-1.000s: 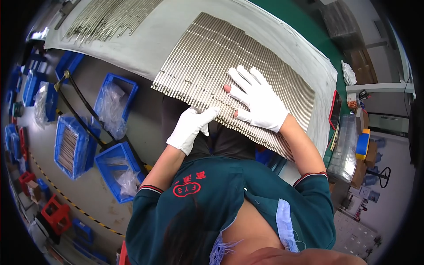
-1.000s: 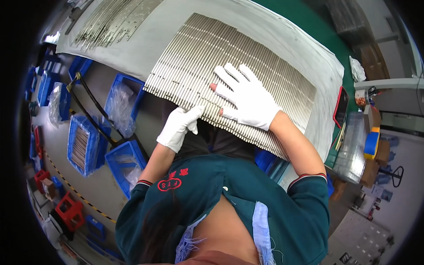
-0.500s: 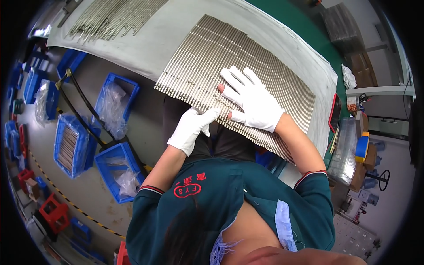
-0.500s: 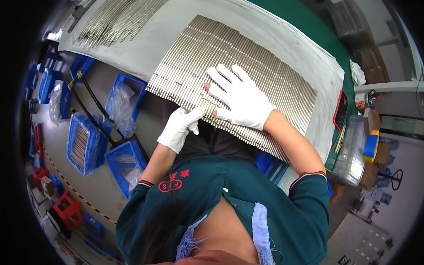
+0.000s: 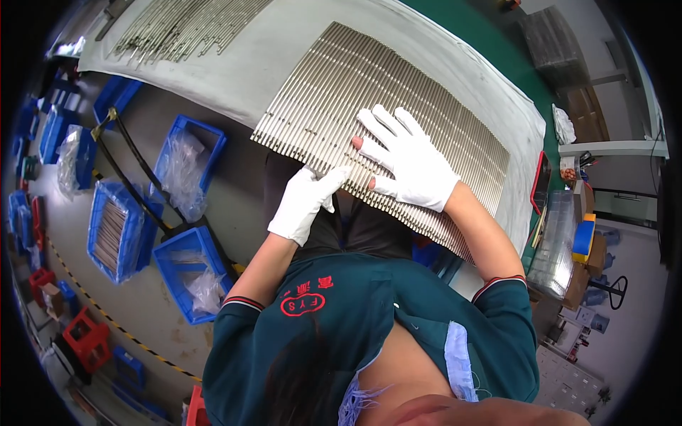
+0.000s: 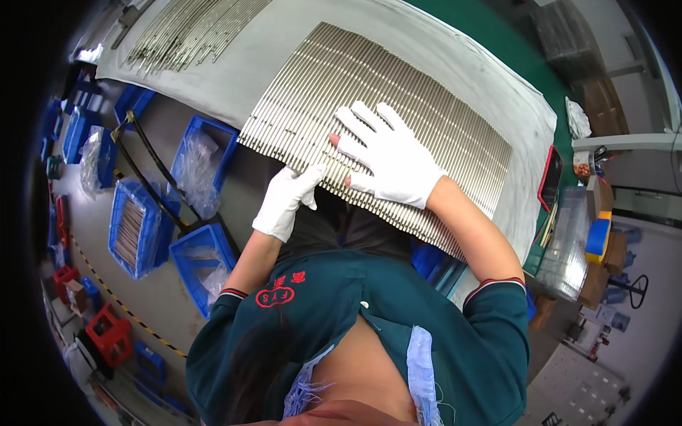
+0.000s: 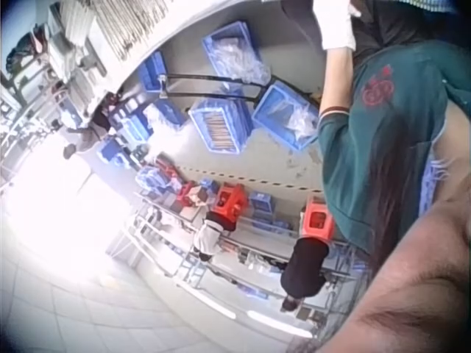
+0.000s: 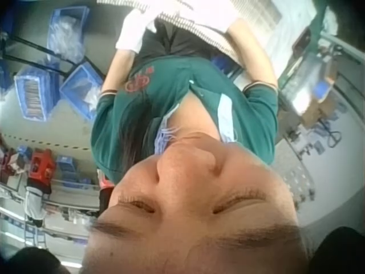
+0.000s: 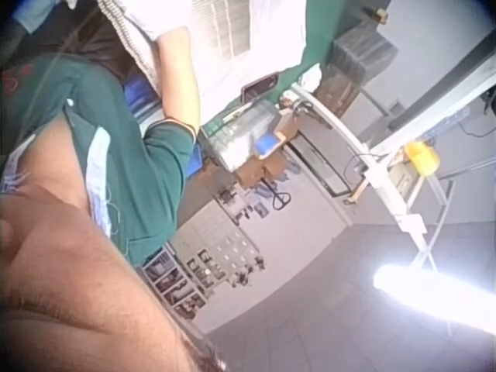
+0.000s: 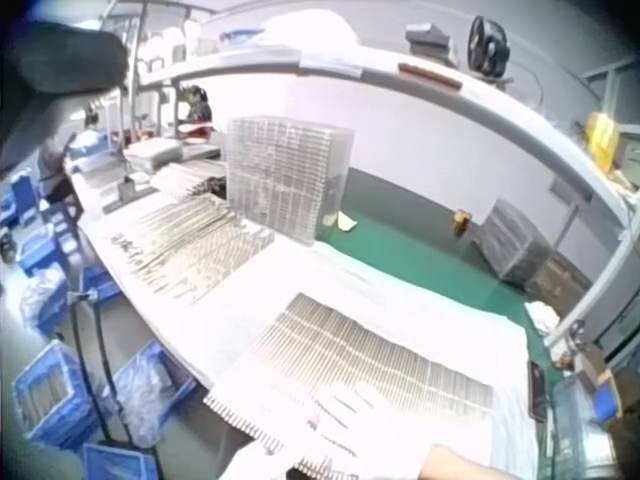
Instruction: Arranging and aligning thin metal rods into neat rows on a workbench within a factory setting.
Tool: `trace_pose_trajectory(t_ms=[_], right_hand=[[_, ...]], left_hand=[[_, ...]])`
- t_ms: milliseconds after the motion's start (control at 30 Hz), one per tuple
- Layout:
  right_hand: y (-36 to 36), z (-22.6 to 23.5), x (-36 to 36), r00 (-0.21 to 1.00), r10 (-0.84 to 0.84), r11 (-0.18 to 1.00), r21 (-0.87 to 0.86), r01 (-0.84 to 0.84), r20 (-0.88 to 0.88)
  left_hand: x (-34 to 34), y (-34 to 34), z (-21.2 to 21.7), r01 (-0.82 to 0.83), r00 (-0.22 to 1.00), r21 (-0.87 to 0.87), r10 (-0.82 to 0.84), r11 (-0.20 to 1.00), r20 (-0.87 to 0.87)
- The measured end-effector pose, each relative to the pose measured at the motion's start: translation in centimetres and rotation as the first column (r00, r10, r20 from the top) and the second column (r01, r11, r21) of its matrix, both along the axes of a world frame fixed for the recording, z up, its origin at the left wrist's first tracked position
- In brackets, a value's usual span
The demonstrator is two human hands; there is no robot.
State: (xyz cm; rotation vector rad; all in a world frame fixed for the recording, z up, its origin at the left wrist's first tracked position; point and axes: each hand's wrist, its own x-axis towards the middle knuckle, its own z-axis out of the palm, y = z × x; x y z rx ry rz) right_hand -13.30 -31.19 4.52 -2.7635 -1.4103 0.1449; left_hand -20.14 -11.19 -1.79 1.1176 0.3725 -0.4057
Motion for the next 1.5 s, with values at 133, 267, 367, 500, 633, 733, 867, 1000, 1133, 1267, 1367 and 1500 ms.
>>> trace_pose_trajectory(t_ms=[133,267,367,500,633,733,867,1000,1133,1267,1367,1500], right_hand=[[0.0,0.0,0.0,1.0,-0.004,1.0,0.011,0.004,-0.008],[0.1,0.1,-0.1,1.0,-0.007,1.0,-0.002,0.007,-0.007],[0.1,0.1,-0.1,1.0,-0.008,1.0,-0.008,0.008,-0.005],[0.1,0.1,0.0,1.0,0.001,1.0,-0.002,-0.001,0.002],[0.5,0.1,0.5,1.0,0.01,0.999,0.046,-0.01,0.002],[1.0,-0.3,0.6,1.0,0.016,0.999,0.037,-0.016,0.002],[1.0,-0.4,0.5,1.0,0.017,0.999,0.042,-0.018,0.014],[1.1,-0.2,0.6,1.0,0.02,0.999,0.037,-0.02,0.018],[1.2,-0.2,0.8,1.0,0.018,0.999,0.034,-0.019,0.02],[1.2,-0.2,0.7,1.0,0.015,0.999,0.038,-0.015,0.018],[1.2,-0.2,0.6,1.0,0.011,0.999,0.045,-0.012,0.018],[1.1,-0.2,0.6,1.0,0.015,0.999,0.039,-0.016,0.02]], left_hand=[[0.1,-0.1,0.0,-0.021,1.0,0.003,0.021,1.0,0.008],[0.1,0.1,-0.1,-0.009,1.0,-0.03,0.01,1.0,0.018],[0.1,0.1,-0.2,0.004,1.0,-0.017,-0.004,1.0,0.008],[0.4,0.1,0.1,-0.001,1.0,0.116,-0.001,0.993,0.014],[0.7,0.2,0.6,-0.031,0.999,0.076,0.027,0.997,0.045],[0.5,0.6,0.2,-0.02,1.0,-0.038,0.02,0.999,0.018],[0.3,0.8,0.8,-0.023,0.999,0.095,0.026,0.995,-0.032],[0.3,1.1,0.4,0.001,0.999,0.145,0.006,0.989,-0.046],[0.5,1.3,0.5,0.01,0.999,0.149,-0.003,0.989,-0.045],[0.6,1.4,0.7,0.022,0.999,0.15,-0.018,0.989,-0.029],[0.9,1.7,0.5,-0.003,1.0,0.166,0.008,0.986,-0.025],[1.2,1.7,0.4,-0.064,0.998,0.129,0.064,0.99,0.004]])
